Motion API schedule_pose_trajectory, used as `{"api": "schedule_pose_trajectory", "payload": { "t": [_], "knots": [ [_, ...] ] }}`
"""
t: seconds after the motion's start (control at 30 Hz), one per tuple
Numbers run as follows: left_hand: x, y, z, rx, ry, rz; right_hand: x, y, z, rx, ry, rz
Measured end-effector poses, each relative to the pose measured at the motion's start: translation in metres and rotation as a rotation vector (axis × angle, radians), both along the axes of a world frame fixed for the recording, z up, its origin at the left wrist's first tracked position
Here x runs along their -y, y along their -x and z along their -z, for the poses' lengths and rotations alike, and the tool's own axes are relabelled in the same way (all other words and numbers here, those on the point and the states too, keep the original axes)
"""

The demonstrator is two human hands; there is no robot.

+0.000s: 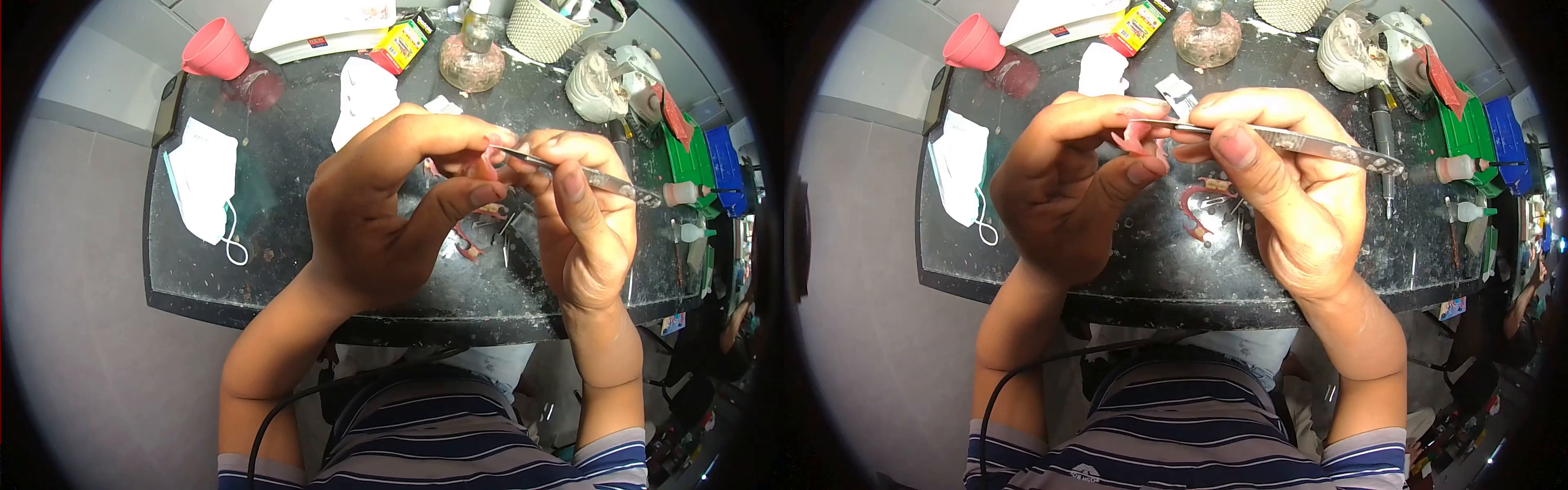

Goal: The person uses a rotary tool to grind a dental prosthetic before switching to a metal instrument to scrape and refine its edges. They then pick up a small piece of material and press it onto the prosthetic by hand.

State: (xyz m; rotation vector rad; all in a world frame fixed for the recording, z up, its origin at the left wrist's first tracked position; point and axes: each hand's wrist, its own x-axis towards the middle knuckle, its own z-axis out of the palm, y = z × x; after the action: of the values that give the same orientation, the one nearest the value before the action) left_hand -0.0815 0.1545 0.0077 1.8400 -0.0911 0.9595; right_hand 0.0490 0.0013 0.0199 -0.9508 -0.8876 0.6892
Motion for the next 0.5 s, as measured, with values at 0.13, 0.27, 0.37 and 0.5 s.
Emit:
{"api": "schedule_pose_trajectory", "payload": {
  "t": [0.13, 0.27, 0.37, 0.5],
  "knots": [
    [-0.0025, -0.0011, 0.0034, 0.015, -0.026, 0.038, -0.0012, 0.0024, 0.0014, -0.044, -0.017, -0.020],
    [-0.0013, -0.0001, 0.0005, -0.006, -0.049, 0.027, -0.0005, 0.0056, -0.0017, -0.117, 0.008, -0.031],
    [-0.0010, 0.0008, 0.0001, -0.014, -0.061, 0.021, -0.0005, 0.0053, -0.0004, -0.162, 0.013, -0.045],
    [-0.0020, 0.0003, 0.0017, -0.006, -0.080, 0.029, -0.0049, 0.0069, 0.0026, -0.263, -0.055, -0.023]
  ]
}}
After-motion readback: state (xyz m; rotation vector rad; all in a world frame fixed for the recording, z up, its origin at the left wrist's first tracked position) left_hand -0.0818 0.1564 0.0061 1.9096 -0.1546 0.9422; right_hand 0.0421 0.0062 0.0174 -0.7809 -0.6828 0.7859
